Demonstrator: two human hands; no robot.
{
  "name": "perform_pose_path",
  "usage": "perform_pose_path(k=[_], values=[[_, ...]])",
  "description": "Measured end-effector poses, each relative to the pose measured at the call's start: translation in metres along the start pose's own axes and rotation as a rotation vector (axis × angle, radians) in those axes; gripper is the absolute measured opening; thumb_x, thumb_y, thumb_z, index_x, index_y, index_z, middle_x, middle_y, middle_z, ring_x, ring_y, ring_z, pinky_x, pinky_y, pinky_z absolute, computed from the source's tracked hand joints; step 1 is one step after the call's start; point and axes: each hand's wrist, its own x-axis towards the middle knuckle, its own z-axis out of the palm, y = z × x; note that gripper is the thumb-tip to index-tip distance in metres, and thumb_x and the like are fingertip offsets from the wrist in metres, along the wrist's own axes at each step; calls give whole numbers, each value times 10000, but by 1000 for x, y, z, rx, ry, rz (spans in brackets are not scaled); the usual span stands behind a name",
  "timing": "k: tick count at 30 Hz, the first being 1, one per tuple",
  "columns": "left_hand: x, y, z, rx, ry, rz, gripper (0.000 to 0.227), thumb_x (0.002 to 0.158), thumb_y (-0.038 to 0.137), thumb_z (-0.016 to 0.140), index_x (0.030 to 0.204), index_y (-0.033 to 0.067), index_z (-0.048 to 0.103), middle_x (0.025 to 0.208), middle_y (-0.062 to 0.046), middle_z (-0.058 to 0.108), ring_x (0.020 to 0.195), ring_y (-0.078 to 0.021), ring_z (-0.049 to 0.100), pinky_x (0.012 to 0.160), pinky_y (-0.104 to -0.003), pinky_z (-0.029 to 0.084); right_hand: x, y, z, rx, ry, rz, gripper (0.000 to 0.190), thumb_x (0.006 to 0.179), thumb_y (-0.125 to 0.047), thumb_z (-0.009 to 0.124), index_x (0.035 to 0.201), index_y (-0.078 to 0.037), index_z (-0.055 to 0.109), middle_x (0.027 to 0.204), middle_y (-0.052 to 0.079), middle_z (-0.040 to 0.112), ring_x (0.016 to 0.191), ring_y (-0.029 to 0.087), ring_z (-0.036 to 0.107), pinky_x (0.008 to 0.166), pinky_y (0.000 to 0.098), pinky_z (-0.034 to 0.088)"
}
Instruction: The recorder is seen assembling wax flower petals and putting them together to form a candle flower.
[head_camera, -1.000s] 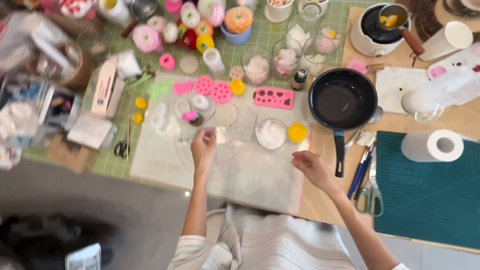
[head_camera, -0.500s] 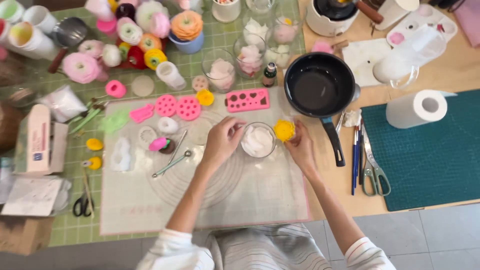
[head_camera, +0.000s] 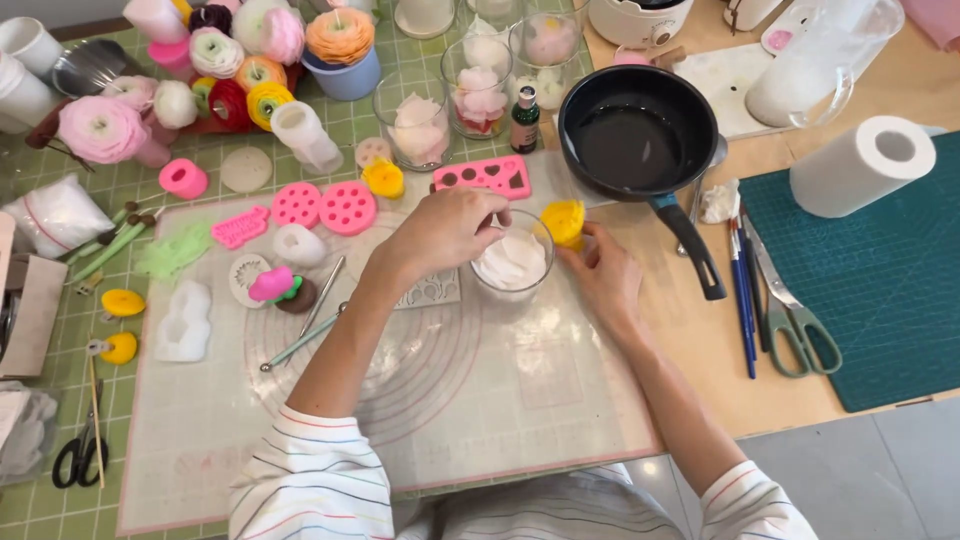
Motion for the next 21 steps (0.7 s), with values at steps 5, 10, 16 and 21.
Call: perform_pose_path(k=[5, 10, 16, 21], values=[[-23, 12, -2, -53, 83, -56, 156, 864, 140, 684, 986, 52, 724, 922, -111, 747, 876, -265, 721, 783, -409, 544, 2, 15, 4, 456, 141, -221, 392, 938, -149, 782, 1244, -25, 569, 1027, 50, 730, 716, 134, 671, 610, 278, 562], [-15, 14, 28, -26, 111, -54, 141, 854, 106, 692, 973, 41, 730, 918, -120, 755, 896, -270, 725, 784, -421, 541, 4, 21, 11, 854, 85, -231, 395, 977, -125, 743, 1305, -14, 552, 1049, 89, 710, 756, 134, 676, 610, 253, 552], [23, -4, 73, 163, 36, -39, 174, 815, 36, 692, 977, 58, 749, 931, -160, 747, 923, -315, 721, 774, -452, 546, -1, 15, 8, 1087, -122, -165, 394, 992, -138, 694, 1342, -13, 561, 1199, 75, 726, 749, 123, 680, 605, 240, 545], [34, -11, 87, 403, 39, -64, 172, 724, 74, 770, 882, 17, 733, 906, -186, 734, 878, -352, 729, 703, -466, 571, -1, 18, 5, 1120, -169, -197, 347, 975, -130, 705, 1283, 2, 616, 1173, 54, 698, 792, 123, 688, 619, 258, 571]])
